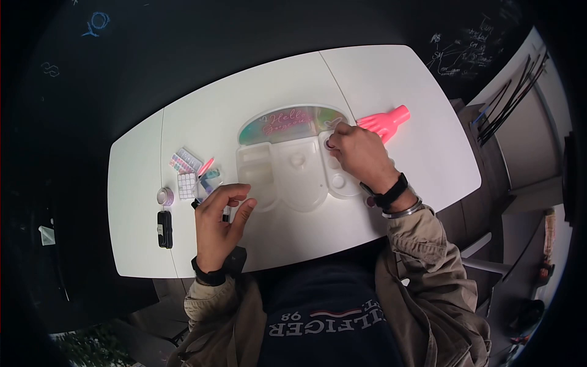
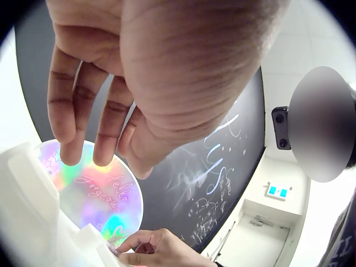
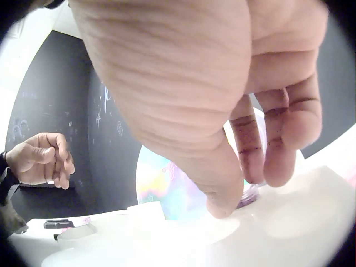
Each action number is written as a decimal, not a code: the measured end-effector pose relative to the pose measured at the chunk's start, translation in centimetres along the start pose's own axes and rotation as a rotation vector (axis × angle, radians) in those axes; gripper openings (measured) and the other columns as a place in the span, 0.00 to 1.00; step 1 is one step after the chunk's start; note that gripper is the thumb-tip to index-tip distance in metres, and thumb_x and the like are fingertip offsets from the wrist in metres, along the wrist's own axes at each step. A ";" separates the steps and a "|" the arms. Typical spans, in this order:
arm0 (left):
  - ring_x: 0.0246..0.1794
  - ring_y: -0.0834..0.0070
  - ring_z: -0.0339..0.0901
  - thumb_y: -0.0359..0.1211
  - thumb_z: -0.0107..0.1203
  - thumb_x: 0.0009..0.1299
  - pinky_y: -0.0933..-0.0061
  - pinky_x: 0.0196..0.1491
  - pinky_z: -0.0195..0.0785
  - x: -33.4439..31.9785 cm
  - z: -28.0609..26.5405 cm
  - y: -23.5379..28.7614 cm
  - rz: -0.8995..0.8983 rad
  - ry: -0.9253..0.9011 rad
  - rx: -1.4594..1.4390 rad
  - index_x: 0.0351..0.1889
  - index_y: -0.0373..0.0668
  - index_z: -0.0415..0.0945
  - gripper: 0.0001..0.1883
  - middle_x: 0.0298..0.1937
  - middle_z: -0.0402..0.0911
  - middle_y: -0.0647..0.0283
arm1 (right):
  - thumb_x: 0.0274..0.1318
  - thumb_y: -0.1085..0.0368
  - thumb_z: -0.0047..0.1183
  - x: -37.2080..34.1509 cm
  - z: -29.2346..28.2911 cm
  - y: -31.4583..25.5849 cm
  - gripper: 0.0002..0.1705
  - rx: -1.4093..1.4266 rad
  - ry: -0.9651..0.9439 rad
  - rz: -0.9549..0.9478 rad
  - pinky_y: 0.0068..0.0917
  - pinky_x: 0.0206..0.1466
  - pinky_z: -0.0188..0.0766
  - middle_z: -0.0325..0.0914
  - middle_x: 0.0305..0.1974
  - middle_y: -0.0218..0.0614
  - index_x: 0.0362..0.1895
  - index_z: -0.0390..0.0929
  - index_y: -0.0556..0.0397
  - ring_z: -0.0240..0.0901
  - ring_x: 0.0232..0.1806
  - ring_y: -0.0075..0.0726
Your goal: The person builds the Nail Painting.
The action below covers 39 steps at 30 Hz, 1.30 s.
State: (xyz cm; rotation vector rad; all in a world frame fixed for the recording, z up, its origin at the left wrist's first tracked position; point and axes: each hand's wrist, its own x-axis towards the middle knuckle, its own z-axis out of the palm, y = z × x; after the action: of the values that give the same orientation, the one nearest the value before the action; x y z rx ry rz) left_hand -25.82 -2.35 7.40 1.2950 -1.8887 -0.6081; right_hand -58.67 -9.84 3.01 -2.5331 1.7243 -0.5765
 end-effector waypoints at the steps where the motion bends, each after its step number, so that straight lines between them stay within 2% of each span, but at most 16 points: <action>1: 0.40 0.74 0.88 0.25 0.73 0.73 0.73 0.48 0.81 0.0 0.0 0.0 0.001 -0.006 0.002 0.53 0.37 0.87 0.12 0.44 0.91 0.58 | 0.53 0.66 0.70 -0.1 0.0 0.0 0.07 -0.008 -0.009 -0.005 0.47 0.40 0.85 0.86 0.51 0.44 0.36 0.88 0.54 0.89 0.39 0.53; 3: 0.40 0.74 0.88 0.25 0.73 0.73 0.73 0.48 0.81 0.0 0.2 0.1 0.004 -0.017 0.004 0.53 0.37 0.87 0.12 0.44 0.91 0.58 | 0.55 0.66 0.69 -0.4 -0.4 -0.2 0.07 -0.026 -0.030 -0.011 0.46 0.42 0.85 0.86 0.50 0.44 0.38 0.88 0.53 0.88 0.40 0.52; 9: 0.40 0.74 0.87 0.24 0.73 0.72 0.73 0.48 0.80 0.0 0.0 0.3 0.031 -0.024 0.003 0.52 0.37 0.87 0.12 0.45 0.91 0.57 | 0.60 0.63 0.69 -2.9 -2.1 0.6 0.11 0.174 0.012 -0.067 0.47 0.48 0.84 0.86 0.47 0.40 0.46 0.88 0.51 0.86 0.47 0.52; 16: 0.40 0.76 0.86 0.23 0.72 0.73 0.74 0.47 0.79 0.0 0.1 -0.3 0.049 0.021 -0.037 0.49 0.36 0.86 0.09 0.47 0.92 0.57 | 0.56 0.64 0.72 -8.8 -5.1 0.7 0.15 0.187 -0.042 0.105 0.47 0.46 0.83 0.85 0.43 0.40 0.47 0.87 0.51 0.85 0.44 0.54; 22: 0.40 0.75 0.86 0.23 0.71 0.74 0.75 0.47 0.80 0.0 0.6 -0.5 0.053 -0.008 -0.041 0.48 0.35 0.86 0.08 0.49 0.92 0.56 | 0.55 0.63 0.74 -12.5 -4.5 0.7 0.18 0.206 -0.102 0.243 0.48 0.45 0.83 0.85 0.40 0.41 0.48 0.85 0.51 0.85 0.41 0.55; 25: 0.39 0.73 0.87 0.25 0.72 0.73 0.73 0.45 0.80 0.1 0.6 -0.4 0.075 0.012 -0.036 0.48 0.36 0.86 0.09 0.47 0.92 0.57 | 0.54 0.61 0.75 -12.7 -3.6 0.1 0.20 0.211 -0.037 0.246 0.49 0.43 0.82 0.85 0.39 0.41 0.49 0.83 0.52 0.85 0.39 0.56; 31: 0.38 0.73 0.88 0.25 0.72 0.73 0.73 0.45 0.81 0.0 0.4 -0.4 0.081 0.046 -0.040 0.48 0.36 0.87 0.08 0.46 0.92 0.57 | 0.53 0.62 0.74 -12.1 -4.3 -0.4 0.18 0.214 -0.130 0.247 0.48 0.41 0.81 0.85 0.35 0.39 0.44 0.80 0.52 0.85 0.38 0.54; 34: 0.38 0.73 0.88 0.25 0.72 0.74 0.74 0.44 0.80 0.0 0.5 -0.6 0.083 0.041 -0.049 0.47 0.36 0.87 0.08 0.46 0.92 0.57 | 0.53 0.65 0.72 -12.2 -4.3 -0.4 0.15 0.315 -0.175 0.225 0.47 0.41 0.81 0.85 0.36 0.37 0.42 0.80 0.51 0.85 0.37 0.52; 39: 0.37 0.74 0.88 0.25 0.72 0.74 0.74 0.44 0.80 0.1 1.1 -1.1 0.080 0.031 -0.068 0.47 0.36 0.87 0.07 0.46 0.92 0.56 | 0.51 0.69 0.70 -12.3 -4.1 -0.3 0.13 0.239 -0.112 0.186 0.46 0.41 0.81 0.84 0.36 0.37 0.40 0.80 0.51 0.85 0.37 0.52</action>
State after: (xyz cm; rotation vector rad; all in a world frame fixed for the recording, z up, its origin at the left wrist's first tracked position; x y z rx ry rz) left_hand -26.14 -2.90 5.98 1.1735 -1.8689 -0.6025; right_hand -63.60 2.18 3.39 -2.1748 1.7132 -0.5778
